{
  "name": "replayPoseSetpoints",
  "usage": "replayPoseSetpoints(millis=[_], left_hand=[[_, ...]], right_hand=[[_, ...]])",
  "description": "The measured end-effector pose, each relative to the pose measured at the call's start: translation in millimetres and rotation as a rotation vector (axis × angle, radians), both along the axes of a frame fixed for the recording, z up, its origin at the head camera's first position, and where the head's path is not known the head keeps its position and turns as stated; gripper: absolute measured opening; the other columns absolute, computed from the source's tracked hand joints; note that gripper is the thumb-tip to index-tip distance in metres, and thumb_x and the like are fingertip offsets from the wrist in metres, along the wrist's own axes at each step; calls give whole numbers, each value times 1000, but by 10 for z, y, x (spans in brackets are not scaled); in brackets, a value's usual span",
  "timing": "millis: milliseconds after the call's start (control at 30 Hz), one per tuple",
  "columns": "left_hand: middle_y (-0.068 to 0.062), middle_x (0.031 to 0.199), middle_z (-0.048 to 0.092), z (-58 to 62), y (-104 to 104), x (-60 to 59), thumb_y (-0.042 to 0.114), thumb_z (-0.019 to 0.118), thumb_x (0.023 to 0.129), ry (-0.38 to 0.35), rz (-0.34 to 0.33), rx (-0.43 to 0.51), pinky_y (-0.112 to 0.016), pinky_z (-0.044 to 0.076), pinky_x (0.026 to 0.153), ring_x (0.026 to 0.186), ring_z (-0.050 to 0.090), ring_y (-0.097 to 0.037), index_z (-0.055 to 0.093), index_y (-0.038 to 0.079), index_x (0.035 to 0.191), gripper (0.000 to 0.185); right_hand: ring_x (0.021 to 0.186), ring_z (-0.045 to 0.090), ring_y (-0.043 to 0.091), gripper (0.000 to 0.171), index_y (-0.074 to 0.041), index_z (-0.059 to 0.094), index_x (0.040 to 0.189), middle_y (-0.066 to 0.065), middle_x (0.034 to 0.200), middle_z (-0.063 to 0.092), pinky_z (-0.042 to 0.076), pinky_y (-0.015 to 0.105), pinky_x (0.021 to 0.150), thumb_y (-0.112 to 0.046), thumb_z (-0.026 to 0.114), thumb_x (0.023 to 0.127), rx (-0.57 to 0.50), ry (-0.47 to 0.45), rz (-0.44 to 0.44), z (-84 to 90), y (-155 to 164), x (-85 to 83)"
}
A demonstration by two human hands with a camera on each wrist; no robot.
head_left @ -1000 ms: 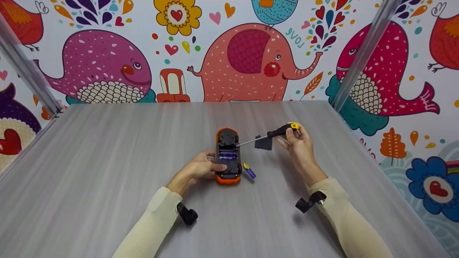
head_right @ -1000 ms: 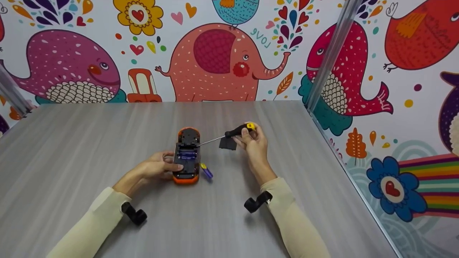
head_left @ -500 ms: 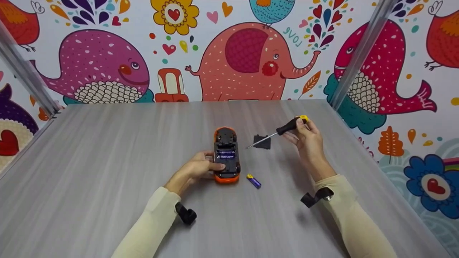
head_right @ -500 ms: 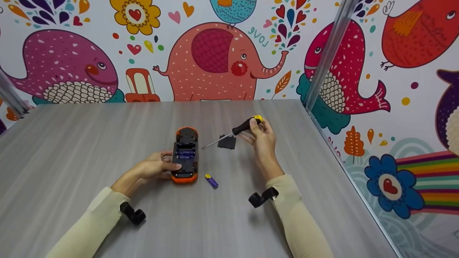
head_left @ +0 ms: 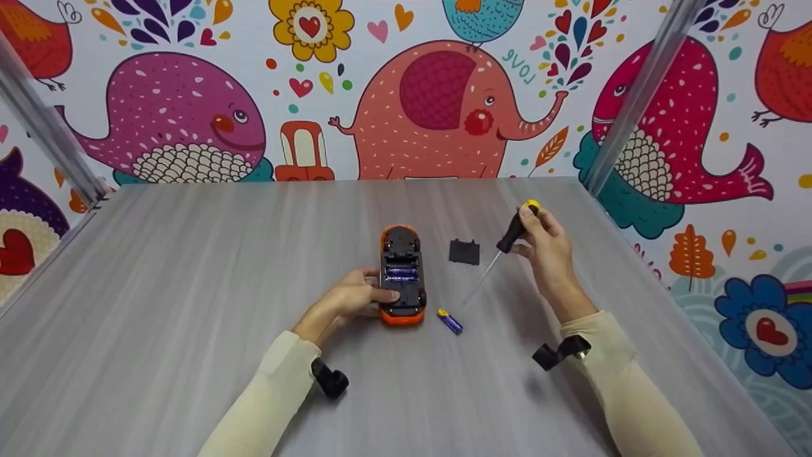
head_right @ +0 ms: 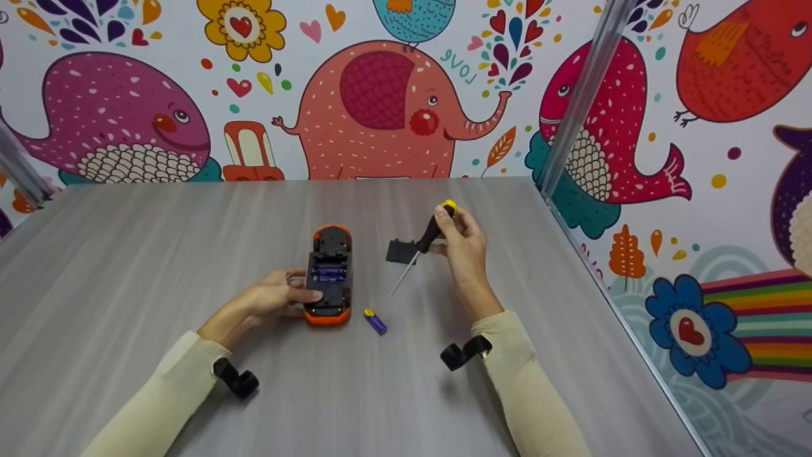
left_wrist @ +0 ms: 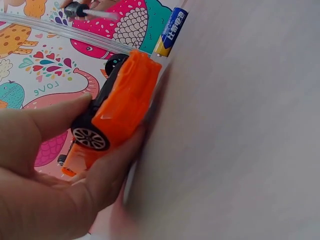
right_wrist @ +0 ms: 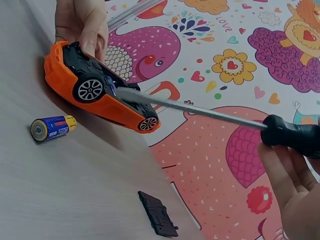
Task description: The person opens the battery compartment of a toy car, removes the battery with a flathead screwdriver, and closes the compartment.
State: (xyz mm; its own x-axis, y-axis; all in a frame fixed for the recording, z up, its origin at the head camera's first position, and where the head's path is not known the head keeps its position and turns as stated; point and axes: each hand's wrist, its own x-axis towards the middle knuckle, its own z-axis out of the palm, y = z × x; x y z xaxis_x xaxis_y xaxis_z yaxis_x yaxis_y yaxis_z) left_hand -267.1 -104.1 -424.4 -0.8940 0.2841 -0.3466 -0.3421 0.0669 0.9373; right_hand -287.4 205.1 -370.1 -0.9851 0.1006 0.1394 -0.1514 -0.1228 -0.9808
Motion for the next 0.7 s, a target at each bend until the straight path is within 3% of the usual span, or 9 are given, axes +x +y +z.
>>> replayPoseSetpoints(millis=[333,700], left_hand=[[-21,130,63,-13,-4,-5,-4,69,88,4,-3,7,-33,59,84,97,68,-17,47,-5,139,56],[-22,132,62,-12,3,-9,-3,69,89,-8,6,7,-35,59,87,98,67,-17,44,-5,141,58]], right_hand=[[93,60,18,42,-5,58,128,4,105,57,61,26,76,-36,62,100,229,90,-81,55,-57,79],[100,61,16,48,-13,59,134,1,111,57,57,19,81,-43,64,97,410,102,-91,102,7,121]])
